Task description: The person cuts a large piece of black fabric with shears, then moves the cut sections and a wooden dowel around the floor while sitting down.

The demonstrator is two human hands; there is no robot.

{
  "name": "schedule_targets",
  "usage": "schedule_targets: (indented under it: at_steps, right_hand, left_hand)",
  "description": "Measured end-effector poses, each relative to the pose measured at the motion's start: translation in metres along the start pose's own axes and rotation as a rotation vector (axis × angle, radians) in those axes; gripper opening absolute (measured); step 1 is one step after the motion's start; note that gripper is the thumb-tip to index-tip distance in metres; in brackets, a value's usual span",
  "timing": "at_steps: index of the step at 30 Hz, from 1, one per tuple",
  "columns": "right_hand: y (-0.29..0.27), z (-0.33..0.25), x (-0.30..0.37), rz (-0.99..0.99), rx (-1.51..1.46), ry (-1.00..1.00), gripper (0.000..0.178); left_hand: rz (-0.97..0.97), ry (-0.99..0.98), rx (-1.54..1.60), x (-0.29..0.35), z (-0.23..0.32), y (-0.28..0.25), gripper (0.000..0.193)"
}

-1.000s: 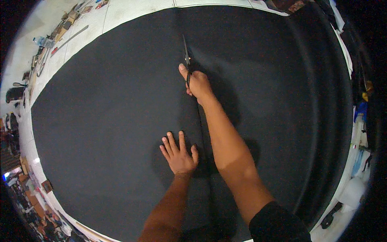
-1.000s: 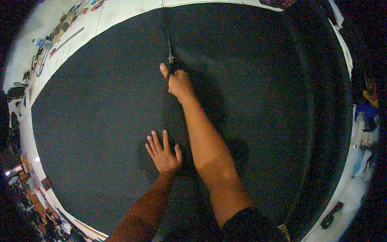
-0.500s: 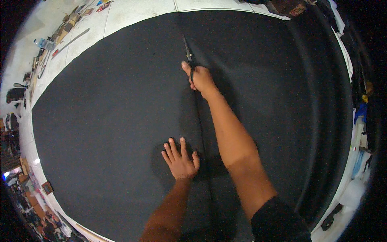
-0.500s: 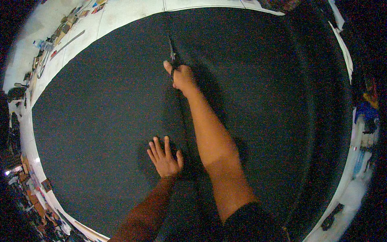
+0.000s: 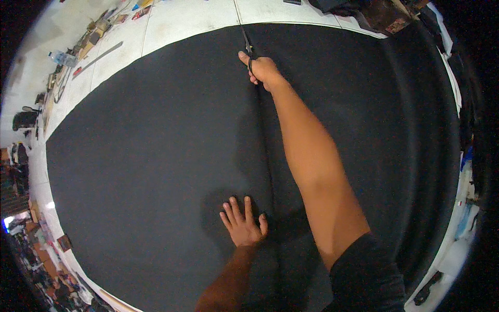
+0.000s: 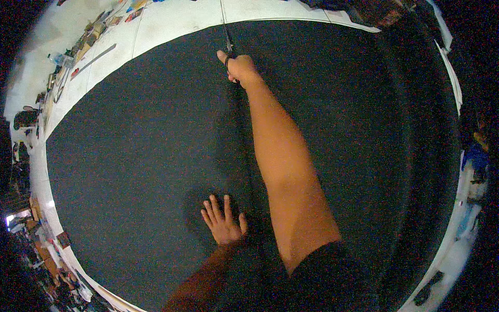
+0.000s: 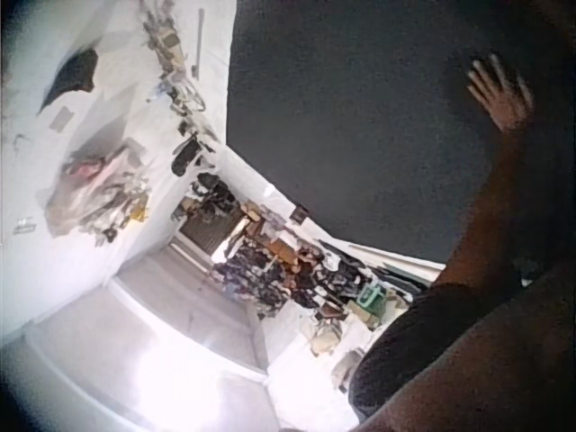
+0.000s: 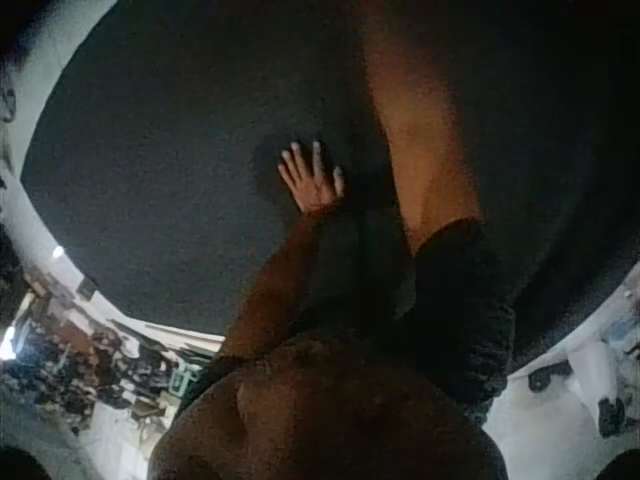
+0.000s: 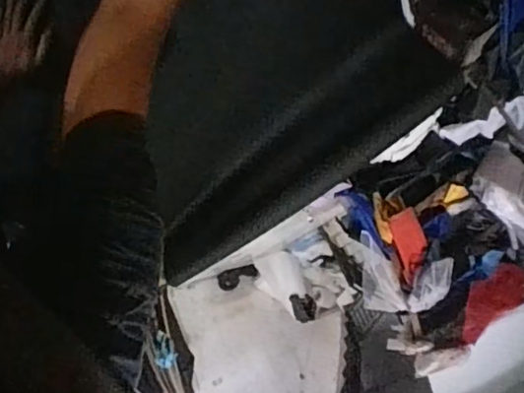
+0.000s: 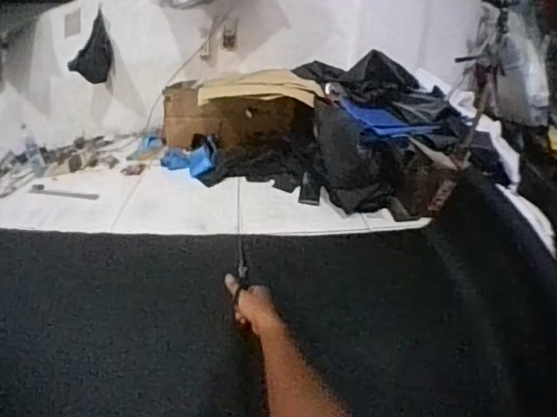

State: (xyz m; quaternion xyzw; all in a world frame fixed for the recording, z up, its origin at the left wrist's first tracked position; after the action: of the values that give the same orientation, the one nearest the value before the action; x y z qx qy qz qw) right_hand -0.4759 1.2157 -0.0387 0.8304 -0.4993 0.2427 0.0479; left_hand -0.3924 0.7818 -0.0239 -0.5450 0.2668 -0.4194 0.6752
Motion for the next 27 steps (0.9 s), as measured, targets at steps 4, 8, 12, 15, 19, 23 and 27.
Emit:
schedule_targets:
  at_steps: [4,8,12,15,19,23,27]
  right_hand:
    - [-0.003,-0.005,-0.006,0.001,-0.053,-0.043,0.051]
    - [-0.014,-0.005,0.027,0.145,-0.138,-0.168,0.049]
    - [-0.018,0.058,0.173,0.263,-0.388,-0.109,0.036]
    - [-0.051,0.194,0.35,0.394,-0.136,-0.088,0.051]
    - [-0.094,0.273,0.606,0.575,0.533,0.258,0.073]
    - [-0.101,0.319,0.678,0.538,0.704,0.234,0.082]
    - [-0.082,0.353,0.685,0.782,0.897,0.022,0.076]
  left_hand:
    - [-0.027,-0.005,-0.008,-0.001,0.006,-0.006,0.067]
    - [0.033,0.037,0.004,-0.005,0.007,-0.007,0.067]
    - [0.044,0.001,0.007,-0.006,0.004,-0.009,0.067]
    - [0.051,-0.008,0.002,-0.007,0.001,-0.007,0.067]
    - [0.068,0.002,0.004,-0.001,0.005,-0.011,0.067]
    - [0.125,0.028,0.015,-0.003,0.007,-0.011,0.066]
    - [0.177,0.077,-0.042,-0.004,0.013,-0.002,0.065]
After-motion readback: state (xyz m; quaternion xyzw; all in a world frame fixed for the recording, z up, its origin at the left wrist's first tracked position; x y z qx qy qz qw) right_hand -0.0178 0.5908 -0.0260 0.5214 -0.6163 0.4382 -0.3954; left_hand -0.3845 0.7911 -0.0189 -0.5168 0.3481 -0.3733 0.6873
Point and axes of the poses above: each hand's wrist, its own x-axis away from the middle knuckle, its own y-axis out of the palm, z = x × y, the point moved 5 cm from there along -x, towards the middle knuckle, and after that the axes turned 1 degree about y, right-handed, at the moved point
